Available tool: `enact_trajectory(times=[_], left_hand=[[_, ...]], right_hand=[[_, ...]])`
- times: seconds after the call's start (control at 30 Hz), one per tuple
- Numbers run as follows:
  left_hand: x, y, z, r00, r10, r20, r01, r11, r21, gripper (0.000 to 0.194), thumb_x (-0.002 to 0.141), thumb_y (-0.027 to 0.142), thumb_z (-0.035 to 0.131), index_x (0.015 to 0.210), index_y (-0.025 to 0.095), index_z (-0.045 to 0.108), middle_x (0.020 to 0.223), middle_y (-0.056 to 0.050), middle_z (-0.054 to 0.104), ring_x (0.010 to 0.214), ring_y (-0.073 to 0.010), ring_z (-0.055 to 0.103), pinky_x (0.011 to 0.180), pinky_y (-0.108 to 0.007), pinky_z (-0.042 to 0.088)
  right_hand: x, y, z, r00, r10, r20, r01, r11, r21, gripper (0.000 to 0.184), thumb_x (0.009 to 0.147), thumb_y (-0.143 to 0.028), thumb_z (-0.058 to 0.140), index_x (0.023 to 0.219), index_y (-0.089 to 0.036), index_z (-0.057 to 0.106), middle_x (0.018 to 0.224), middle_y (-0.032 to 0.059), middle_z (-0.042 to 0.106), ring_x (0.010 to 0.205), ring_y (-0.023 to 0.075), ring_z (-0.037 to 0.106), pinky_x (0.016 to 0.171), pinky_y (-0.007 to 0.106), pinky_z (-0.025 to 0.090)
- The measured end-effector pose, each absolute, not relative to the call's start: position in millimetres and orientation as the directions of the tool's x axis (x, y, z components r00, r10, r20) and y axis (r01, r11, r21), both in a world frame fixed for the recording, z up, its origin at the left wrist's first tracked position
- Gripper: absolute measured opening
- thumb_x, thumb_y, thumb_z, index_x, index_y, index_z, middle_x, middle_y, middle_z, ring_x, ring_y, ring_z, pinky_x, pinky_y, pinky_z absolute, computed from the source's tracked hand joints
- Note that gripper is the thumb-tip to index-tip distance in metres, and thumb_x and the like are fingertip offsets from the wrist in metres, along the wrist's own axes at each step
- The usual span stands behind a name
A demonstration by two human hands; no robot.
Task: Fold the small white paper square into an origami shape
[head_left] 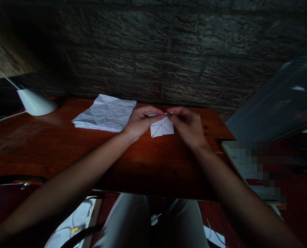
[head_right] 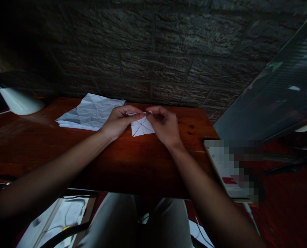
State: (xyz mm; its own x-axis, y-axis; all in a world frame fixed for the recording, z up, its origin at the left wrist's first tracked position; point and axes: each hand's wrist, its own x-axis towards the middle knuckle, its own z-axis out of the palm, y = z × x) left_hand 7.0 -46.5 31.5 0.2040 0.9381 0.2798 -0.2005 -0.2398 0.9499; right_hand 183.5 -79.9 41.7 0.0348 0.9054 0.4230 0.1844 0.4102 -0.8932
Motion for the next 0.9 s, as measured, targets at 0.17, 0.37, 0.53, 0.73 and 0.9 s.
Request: enact_trajectory(times=[0.17, 0.37, 0.53, 0.73, 0.9], left_hand=[[7, -46, 31, 0.199, 0.936, 0.292, -0.180, -0.258, 0.949, 0.028, 0.065, 0.037, 0.096, 0.082, 0.020, 0.081, 0.088, -0.003, 0.081, 0.085, -0.0187, 0.072, 0.087, -0.036, 0.056], [7, -47, 32, 0.205, 0.937, 0.284, -0.175, -0.251, 0.952, 0.032, 0.064, 0.039, 0.097, 0.082, 0.019, 0.080, 0.088, -0.004, 0.081, 0.084, -0.0190, 0.072, 0.085, -0.036, 0.056], [7, -46, 33, 0.196, 0.940, 0.279, -0.181, -0.245, 0.952, 0.031, 0.064, 0.039, 0.097, 0.082, 0.020, 0.081, 0.089, -0.004, 0.081, 0.085, -0.0192, 0.073, 0.086, -0.036, 0.056], [5, -42, 32, 0.207, 0.938, 0.279, -0.200, -0.239, 0.950, 0.031, 0.064, 0.038, 0.097, 0.083, 0.020, 0.081, 0.089, -0.004, 0.081, 0.086, -0.0193, 0.073, 0.086, -0.036, 0.056], [4, -43, 33, 0.212, 0.933, 0.290, -0.173, -0.256, 0.951, 0.035, 0.063, 0.042, 0.098, 0.083, 0.019, 0.081, 0.089, -0.005, 0.081, 0.086, -0.0202, 0.074, 0.085, -0.036, 0.057]], right_hand=[[183, -79, 42, 0.041, 0.897, 0.441, 0.184, 0.427, -0.885, 0.013, 0.085, -0.033, 0.076, 0.092, -0.023, 0.081, 0.094, 0.0043, 0.082, 0.085, 0.0196, 0.072, 0.079, 0.037, 0.058], [184, -79, 41, 0.052, 0.916, 0.398, 0.200, 0.381, -0.903, 0.018, 0.088, -0.035, 0.072, 0.097, -0.023, 0.082, 0.090, 0.0031, 0.081, 0.081, 0.0188, 0.070, 0.074, 0.036, 0.057], [186, -77, 44, 0.096, 0.916, 0.390, 0.173, 0.371, -0.913, 0.018, 0.091, -0.038, 0.070, 0.092, -0.024, 0.081, 0.093, 0.0043, 0.080, 0.084, 0.0198, 0.071, 0.080, 0.037, 0.059], [194, -77, 54, -0.014, 0.937, 0.349, 0.091, 0.348, -0.933, 0.021, 0.092, -0.046, 0.072, 0.090, -0.026, 0.078, 0.094, 0.0033, 0.080, 0.088, 0.0204, 0.075, 0.084, 0.040, 0.063], [201, -76, 55, -0.090, 0.927, 0.364, 0.107, 0.372, -0.922, 0.021, 0.081, -0.043, 0.086, 0.091, -0.025, 0.080, 0.095, 0.0026, 0.081, 0.089, 0.0206, 0.075, 0.088, 0.041, 0.063]])
